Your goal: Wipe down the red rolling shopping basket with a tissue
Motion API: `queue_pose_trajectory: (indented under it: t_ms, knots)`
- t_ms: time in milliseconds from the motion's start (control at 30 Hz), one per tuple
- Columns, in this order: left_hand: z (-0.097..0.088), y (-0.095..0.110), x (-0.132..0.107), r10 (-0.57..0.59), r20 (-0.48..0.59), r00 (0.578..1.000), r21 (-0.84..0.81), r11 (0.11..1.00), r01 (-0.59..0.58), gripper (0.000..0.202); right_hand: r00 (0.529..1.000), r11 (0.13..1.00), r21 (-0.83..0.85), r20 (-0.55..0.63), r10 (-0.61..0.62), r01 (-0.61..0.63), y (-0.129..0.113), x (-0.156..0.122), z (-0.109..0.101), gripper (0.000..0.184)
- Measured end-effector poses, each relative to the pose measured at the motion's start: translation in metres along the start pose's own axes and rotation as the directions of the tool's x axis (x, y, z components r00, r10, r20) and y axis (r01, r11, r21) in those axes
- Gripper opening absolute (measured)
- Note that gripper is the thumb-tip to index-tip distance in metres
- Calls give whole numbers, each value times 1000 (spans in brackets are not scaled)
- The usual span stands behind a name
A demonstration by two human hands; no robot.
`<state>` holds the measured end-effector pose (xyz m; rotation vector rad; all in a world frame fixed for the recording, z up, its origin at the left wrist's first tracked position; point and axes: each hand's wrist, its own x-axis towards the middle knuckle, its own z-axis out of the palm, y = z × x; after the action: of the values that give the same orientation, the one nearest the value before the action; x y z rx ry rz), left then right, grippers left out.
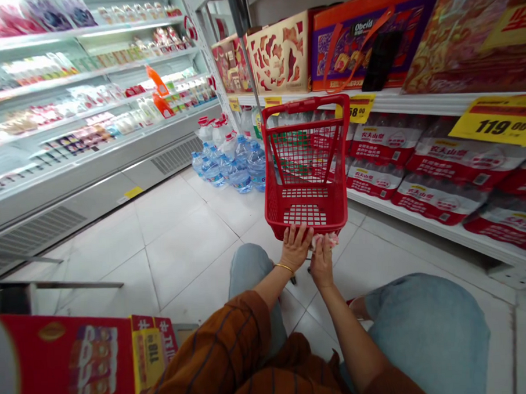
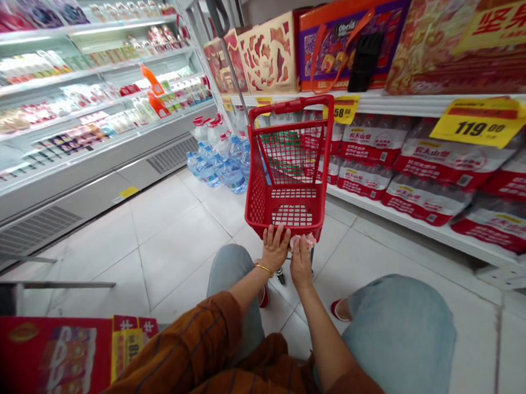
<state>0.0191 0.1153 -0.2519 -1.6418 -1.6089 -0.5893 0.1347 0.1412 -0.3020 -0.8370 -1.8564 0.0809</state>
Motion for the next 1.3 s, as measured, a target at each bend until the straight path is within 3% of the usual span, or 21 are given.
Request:
queue_pose_trajectory:
  t_ms: [133, 400, 533, 833, 1067, 1300]
  knots:
    - [6, 2, -6, -11, 58, 998, 6, 1000, 10, 44, 1000, 1000, -3, -7, -30, 30, 7, 7, 9, 59]
    - [2, 3, -3, 3, -28, 1000, 70, 998, -1, 49, 1000, 999, 31, 18, 17, -18, 19, -17, 31, 53]
    - [4, 3, -7, -9, 24, 1000, 80, 997, 7, 50, 1000, 1000, 10, 23, -5, 5, 21, -22, 33, 59]
    - [10, 6, -10, 18, -32, 999, -21, 1000, -19, 59, 998, 999, 29, 42, 45, -46, 20, -37, 31, 59]
    - [10, 7, -13, 20, -13, 1000, -26, 999, -20, 60, 991, 990, 60, -24, 129, -127, 3, -16, 25, 55]
    - [11, 7, -14, 26, -25, 999, -34, 999, -27, 63, 993, 990, 78, 10, 114, -115, 19, -16, 33, 53]
